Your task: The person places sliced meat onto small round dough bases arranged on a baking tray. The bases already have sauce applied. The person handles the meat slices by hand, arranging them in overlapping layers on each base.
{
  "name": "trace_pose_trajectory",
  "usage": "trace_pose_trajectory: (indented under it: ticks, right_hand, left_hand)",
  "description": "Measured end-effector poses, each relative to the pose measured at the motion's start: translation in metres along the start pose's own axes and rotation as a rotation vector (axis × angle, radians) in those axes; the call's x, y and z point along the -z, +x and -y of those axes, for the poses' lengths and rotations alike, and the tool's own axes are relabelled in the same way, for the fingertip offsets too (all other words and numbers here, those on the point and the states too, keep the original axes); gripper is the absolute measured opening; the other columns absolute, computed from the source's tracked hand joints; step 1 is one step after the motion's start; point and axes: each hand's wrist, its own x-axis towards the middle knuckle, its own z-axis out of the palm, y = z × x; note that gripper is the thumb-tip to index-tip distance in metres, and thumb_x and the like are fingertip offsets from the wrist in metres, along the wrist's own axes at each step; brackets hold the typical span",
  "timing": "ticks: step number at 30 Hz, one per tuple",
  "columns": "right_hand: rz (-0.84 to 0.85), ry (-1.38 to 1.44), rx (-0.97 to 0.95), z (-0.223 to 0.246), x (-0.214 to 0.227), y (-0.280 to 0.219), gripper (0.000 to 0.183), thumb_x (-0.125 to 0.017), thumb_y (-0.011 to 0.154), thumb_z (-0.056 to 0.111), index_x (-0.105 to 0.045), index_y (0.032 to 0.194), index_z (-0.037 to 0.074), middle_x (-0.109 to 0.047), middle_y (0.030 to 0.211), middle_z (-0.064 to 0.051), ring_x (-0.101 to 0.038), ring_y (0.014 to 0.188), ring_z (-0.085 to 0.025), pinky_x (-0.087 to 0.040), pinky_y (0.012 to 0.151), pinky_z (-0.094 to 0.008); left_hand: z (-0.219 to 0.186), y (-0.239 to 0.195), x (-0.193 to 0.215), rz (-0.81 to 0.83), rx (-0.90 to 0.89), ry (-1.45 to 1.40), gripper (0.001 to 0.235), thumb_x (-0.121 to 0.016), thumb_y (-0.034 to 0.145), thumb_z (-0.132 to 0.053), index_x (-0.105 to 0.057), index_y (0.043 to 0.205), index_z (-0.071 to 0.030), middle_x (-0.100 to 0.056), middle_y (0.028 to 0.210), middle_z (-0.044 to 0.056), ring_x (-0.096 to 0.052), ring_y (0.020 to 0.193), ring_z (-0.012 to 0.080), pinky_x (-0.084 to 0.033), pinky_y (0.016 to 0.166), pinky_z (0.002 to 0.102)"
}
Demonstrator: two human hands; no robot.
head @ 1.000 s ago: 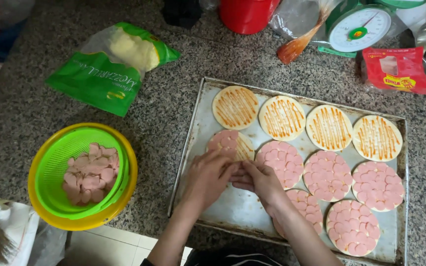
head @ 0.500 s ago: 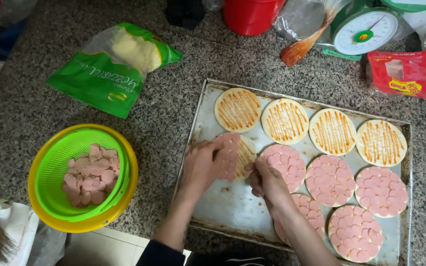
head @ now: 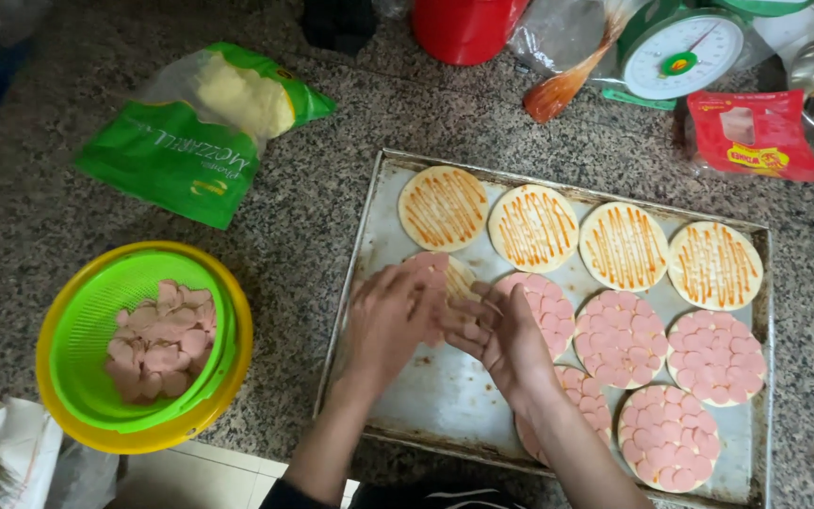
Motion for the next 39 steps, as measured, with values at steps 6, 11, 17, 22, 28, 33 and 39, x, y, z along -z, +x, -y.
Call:
trace_pose_trajectory:
  ticks: [6,11,17,22,28,33,39]
  right_hand:
    - [0.091,-0.011,0.008,-0.015,0.019,0.022,0.088,-0.018,0.117,0.067,-0.031,0.175,0.003,-0.064,0.158,-0.03,-0.083,0.092,-0.034,-0.069,0.089,-0.05]
    - [0.049,-0.047,-0.009,-0.002,0.003,0.004,0.083,-0.017,0.119,0.06,-0.034,0.175,0.002,-0.063,0.16,-0.033,-0.079,0.114,-0.048,-0.065,0.099,-0.059]
    - [-0.113,-0.124,-0.008,-0.003,0.019,0.006,0.059,-0.04,0.123,0.039,-0.06,0.156,-0.005,-0.072,0.141,-0.029,-0.082,0.114,-0.046,-0.067,0.099,-0.055]
    - [-0.122,-0.117,-0.009,-0.008,0.028,0.011,0.053,-0.044,0.124,0.037,-0.066,0.148,-0.005,-0.076,0.127,-0.025,-0.083,0.107,-0.042,-0.069,0.092,-0.052]
    - [-0.139,-0.099,-0.011,-0.007,0.028,0.007,0.048,-0.049,0.123,0.036,-0.069,0.143,-0.004,-0.081,0.119,-0.022,-0.085,0.101,-0.04,-0.071,0.086,-0.05]
    - [-0.14,-0.127,-0.015,-0.012,0.03,0.008,0.046,-0.052,0.122,0.033,-0.068,0.143,-0.005,-0.079,0.123,-0.024,-0.084,0.104,-0.041,-0.07,0.088,-0.05]
    - [-0.148,-0.088,-0.007,-0.016,0.025,0.008,0.046,-0.055,0.12,0.032,-0.072,0.14,-0.007,-0.083,0.123,-0.027,-0.084,0.099,-0.04,-0.072,0.087,-0.051]
  left_hand:
    - [-0.027,-0.016,0.003,0.209,-0.209,-0.082,0.016,-0.073,0.104,-0.023,-0.081,0.111,-0.011,-0.067,0.103,0.006,-0.072,0.105,0.033,-0.052,0.101,0.046]
    - [-0.013,-0.021,-0.009,0.246,-0.112,-0.072,0.018,-0.072,0.109,-0.032,-0.081,0.109,-0.017,-0.071,0.104,0.004,-0.074,0.109,0.0299,-0.051,0.104,0.047]
    - [0.053,-0.009,-0.024,0.212,0.299,-0.086,0.026,-0.073,0.106,-0.031,-0.084,0.122,-0.013,-0.077,0.11,0.011,-0.074,0.112,0.0357,-0.056,0.101,0.05]
    - [0.008,0.01,-0.003,0.351,0.246,-0.098,0.033,-0.068,0.108,-0.041,-0.084,0.122,-0.017,-0.078,0.11,0.013,-0.074,0.115,0.0402,-0.056,0.103,0.053]
    - [0.005,0.011,-0.025,0.26,0.163,0.012,0.029,-0.061,0.107,-0.035,-0.079,0.098,-0.014,-0.074,0.096,0.008,-0.073,0.102,0.0345,-0.05,0.102,0.05]
    - [0.023,0.006,-0.048,-0.016,0.021,0.262,0.02,-0.072,0.103,-0.027,-0.077,0.088,-0.014,-0.071,0.085,0.005,-0.071,0.084,0.0281,-0.049,0.085,0.044]
    - [-0.004,-0.013,-0.014,-0.098,-0.038,0.209,0.028,-0.069,0.107,-0.032,-0.082,0.096,-0.01,-0.081,0.101,0.015,-0.078,0.099,0.0356,-0.054,0.084,0.048]
